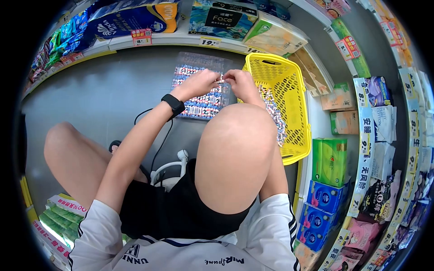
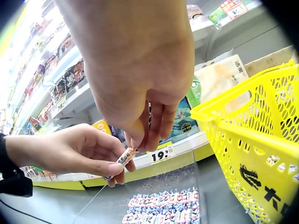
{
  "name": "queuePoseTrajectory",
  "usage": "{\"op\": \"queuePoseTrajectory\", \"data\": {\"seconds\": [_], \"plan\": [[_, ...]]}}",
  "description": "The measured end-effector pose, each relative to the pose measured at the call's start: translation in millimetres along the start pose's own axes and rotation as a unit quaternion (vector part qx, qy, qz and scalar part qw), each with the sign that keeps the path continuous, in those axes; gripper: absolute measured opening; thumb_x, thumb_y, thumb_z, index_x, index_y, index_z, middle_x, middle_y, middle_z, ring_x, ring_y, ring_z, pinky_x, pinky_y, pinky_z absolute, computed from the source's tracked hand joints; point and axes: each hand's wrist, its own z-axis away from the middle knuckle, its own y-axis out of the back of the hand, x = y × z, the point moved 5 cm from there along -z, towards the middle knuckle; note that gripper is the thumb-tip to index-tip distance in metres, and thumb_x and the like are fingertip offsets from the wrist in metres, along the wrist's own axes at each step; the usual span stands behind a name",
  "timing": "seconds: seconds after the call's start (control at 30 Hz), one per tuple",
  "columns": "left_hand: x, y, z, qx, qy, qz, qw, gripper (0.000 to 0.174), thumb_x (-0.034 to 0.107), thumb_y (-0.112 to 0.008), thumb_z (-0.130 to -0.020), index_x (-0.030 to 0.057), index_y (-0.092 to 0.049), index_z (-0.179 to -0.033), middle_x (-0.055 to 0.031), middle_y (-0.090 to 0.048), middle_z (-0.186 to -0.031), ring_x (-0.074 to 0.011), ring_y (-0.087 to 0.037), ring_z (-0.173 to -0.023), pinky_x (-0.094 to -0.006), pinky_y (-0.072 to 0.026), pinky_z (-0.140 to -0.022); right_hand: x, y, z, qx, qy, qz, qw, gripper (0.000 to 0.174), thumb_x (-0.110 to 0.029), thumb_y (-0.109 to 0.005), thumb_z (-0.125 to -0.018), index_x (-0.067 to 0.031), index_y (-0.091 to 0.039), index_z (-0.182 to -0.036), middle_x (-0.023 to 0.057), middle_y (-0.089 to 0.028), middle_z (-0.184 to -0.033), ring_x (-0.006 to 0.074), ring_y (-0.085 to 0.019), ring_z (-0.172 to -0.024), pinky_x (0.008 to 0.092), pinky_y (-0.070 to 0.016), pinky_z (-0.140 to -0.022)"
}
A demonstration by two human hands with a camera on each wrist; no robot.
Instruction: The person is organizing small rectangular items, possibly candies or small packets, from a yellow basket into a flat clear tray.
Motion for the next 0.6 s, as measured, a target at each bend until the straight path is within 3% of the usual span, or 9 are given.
{"op": "queuePoseTrajectory", "data": {"seconds": [0.07,0.1,0.13,0.27,0.33,0.6], "plan": [[-16.6,-6.8,6.9,-0.014,0.030,0.008,0.999,0.020,0.015,-0.071,-0.091,-0.0005,-0.069,-0.104,-0.0236,-0.072,-0.094,-0.0444,-0.068,-0.095,-0.0530,-0.0539,-0.082,-1.2,-14.3,-6.1,-0.011,0.006,0.000,1.000,0.014,-0.001,-0.073,-0.087,-0.0017,-0.077,-0.101,0.0186,-0.076,-0.094,0.0366,-0.074,-0.089,0.0425,-0.0573,-0.082],[-16.4,-1.3,11.6,-0.025,0.051,0.009,0.998,0.022,0.017,-0.073,-0.090,-0.0005,-0.071,-0.102,-0.0230,-0.072,-0.091,-0.0431,-0.069,-0.093,-0.0513,-0.0543,-0.081,-3.5,-21.2,-8.0,-0.012,0.028,0.024,0.999,0.014,-0.004,-0.073,-0.091,-0.0018,-0.077,-0.104,0.0172,-0.077,-0.094,0.0299,-0.075,-0.083,0.0387,-0.0578,-0.080],[-20.0,-2.3,15.3,-0.024,0.053,0.011,0.998,0.022,0.017,-0.073,-0.090,-0.0005,-0.071,-0.102,-0.0230,-0.072,-0.091,-0.0431,-0.069,-0.093,-0.0513,-0.0543,-0.081,-3.1,-27.0,-9.0,-0.015,0.028,0.024,0.999,0.014,-0.004,-0.073,-0.091,-0.0018,-0.077,-0.104,0.0172,-0.077,-0.094,0.0299,-0.075,-0.083,0.0387,-0.0578,-0.080],[-35.8,-3.3,32.2,-0.011,0.084,0.059,0.995,0.023,0.019,-0.076,-0.089,-0.0019,-0.071,-0.098,-0.0229,-0.073,-0.091,-0.0413,-0.070,-0.090,-0.0489,-0.0551,-0.080,-0.8,-52.3,-14.7,-0.019,0.028,0.019,0.999,0.016,-0.004,-0.075,-0.089,-0.0021,-0.077,-0.105,0.0181,-0.076,-0.091,0.0307,-0.075,-0.082,0.0395,-0.0581,-0.078],[-46.5,-9.9,37.6,0.001,0.094,0.083,0.992,0.023,0.018,-0.078,-0.087,-0.0028,-0.071,-0.095,-0.0230,-0.073,-0.090,-0.0410,-0.071,-0.088,-0.0477,-0.0555,-0.080,0.7,-60.9,-17.5,-0.025,-0.018,0.003,1.000,0.019,-0.004,-0.074,-0.087,-0.0041,-0.077,-0.106,0.0187,-0.076,-0.095,0.0360,-0.075,-0.089,0.0444,-0.0584,-0.081],[-63.1,-22.2,46.0,0.014,0.132,0.096,0.987,0.030,0.024,-0.083,-0.086,-0.0041,-0.072,-0.090,-0.0216,-0.074,-0.084,-0.0358,-0.074,-0.081,-0.0435,-0.0578,-0.073,10.4,-78.3,-20.7,-0.002,-0.049,0.026,0.998,0.019,-0.011,-0.078,-0.088,-0.0038,-0.073,-0.105,0.0188,-0.077,-0.093,0.0359,-0.076,-0.087,0.0442,-0.0592,-0.079]]}}
